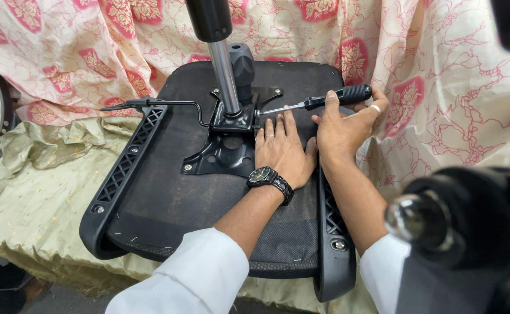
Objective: The person attaches the gas lift cylinder to the underside of an office chair seat using a screwdriver. They insert the cylinder into the seat mechanism, then tighten multiple screws to secure the connection.
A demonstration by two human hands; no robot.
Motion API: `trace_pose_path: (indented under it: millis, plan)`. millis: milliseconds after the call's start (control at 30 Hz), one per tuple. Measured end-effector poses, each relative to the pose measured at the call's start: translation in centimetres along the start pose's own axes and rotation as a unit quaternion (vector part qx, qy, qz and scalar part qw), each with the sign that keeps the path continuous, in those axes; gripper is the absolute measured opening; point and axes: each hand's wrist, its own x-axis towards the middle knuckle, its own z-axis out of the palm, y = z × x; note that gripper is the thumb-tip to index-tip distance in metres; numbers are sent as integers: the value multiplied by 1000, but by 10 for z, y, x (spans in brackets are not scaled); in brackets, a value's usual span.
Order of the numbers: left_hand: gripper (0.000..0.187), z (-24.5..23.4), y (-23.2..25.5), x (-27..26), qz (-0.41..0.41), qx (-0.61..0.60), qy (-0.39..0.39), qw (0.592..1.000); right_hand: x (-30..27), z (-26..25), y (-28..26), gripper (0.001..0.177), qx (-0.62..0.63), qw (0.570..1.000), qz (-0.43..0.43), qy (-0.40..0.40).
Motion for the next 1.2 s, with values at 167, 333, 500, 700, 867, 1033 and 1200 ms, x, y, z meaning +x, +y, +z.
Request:
trace_pose_path:
  millis: [167, 333, 500, 700, 867, 1033, 1200]
  plan:
    - [91, 2, 0, -1, -1, -2, 9, 1000, 1, 2, 3, 57, -2, 1000, 6, 19]
    - [89, 2, -1, -2, 7, 2, 15, 1000, 1, -1, 3, 58, 0, 1000, 10, 14]
    - [89, 1, 0, -2, 6, 0, 10, 1000, -1, -1, 1, 61, 1, 1000, 5, -1]
    - [90, 1, -1, -1, 7, 2, 7, 1000, -1, -2, 0, 68, -14, 1000, -16, -5]
    - [91, 1, -1, -3, 8, -1, 5, 1000, -4, -2, -5, 70, -20, 1000, -5, -8]
    - [91, 1, -1, -1, 1, -2, -14, 1000, -4, -2, -7, 67, -13, 1000, 23, -5]
    - [92, 3, -2, -1, 1, -4, 11, 1000, -1, 0, -6, 60, 11, 1000, 15, 9]
